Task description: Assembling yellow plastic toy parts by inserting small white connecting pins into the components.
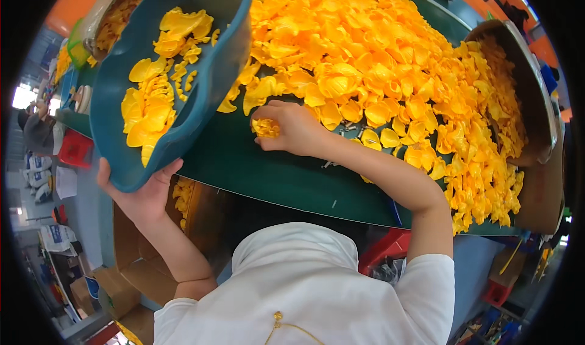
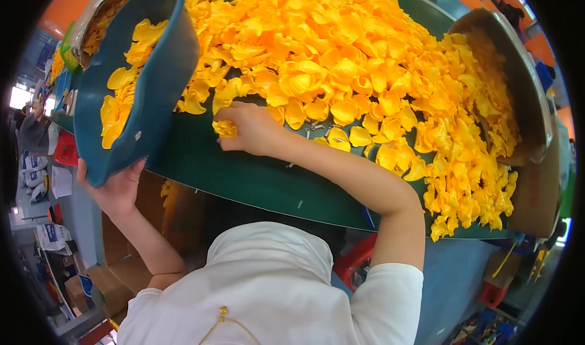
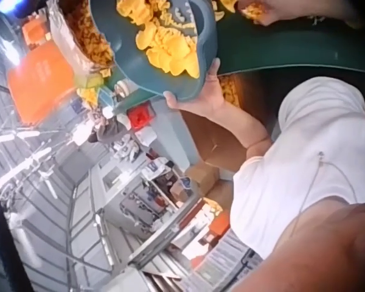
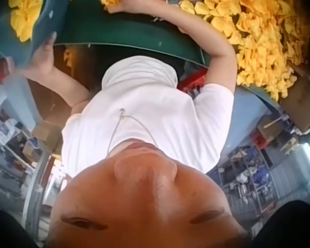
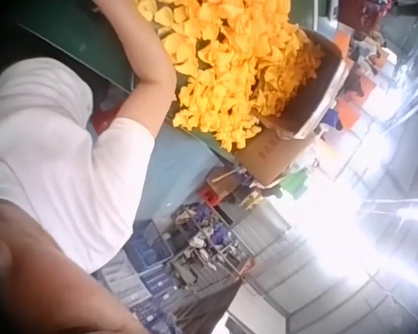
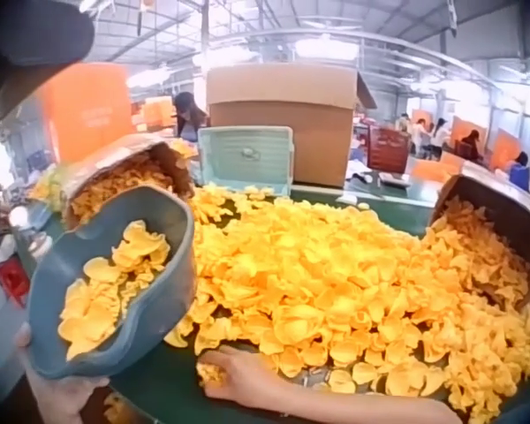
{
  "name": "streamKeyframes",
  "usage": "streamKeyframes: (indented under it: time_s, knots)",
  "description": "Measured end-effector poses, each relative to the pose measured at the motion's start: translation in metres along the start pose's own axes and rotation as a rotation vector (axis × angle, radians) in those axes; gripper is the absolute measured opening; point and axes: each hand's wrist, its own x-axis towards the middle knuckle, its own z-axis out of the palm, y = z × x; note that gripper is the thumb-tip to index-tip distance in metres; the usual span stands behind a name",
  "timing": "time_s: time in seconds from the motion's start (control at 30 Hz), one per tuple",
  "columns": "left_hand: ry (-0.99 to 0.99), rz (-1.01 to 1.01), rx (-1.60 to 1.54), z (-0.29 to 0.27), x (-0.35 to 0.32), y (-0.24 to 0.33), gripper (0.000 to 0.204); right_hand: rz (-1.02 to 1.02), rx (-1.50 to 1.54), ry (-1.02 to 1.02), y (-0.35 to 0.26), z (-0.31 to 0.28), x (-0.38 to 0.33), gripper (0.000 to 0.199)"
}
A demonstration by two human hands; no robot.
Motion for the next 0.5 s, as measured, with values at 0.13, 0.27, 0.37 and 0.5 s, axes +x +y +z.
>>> streamKeyframes:
  time_s: [0.13, 0.27, 0.37, 0.5]
  knots:
    - [0.037, -0.041, 0.006, 0.000, -0.002, 0.010, 0.072, -0.050, -0.155, -0.011, 0.018, 0.006, 0.010, 0.034]
    - [0.062, -0.055, 0.009, -0.003, 0.000, 0.002, 0.073, -0.075, -0.249, -0.103, 0.029, -0.013, 0.001, 0.048]
    - [0.009, -0.066, -0.006, 0.001, -0.001, 0.002, 0.070, -0.012, -0.136, -0.182, 0.015, -0.025, 0.000, 0.052]
    - [0.004, -0.076, -0.009, 0.006, 0.000, 0.004, 0.069, 0.303, 0.336, -0.292, 0.011, -0.050, 0.003, 0.059]
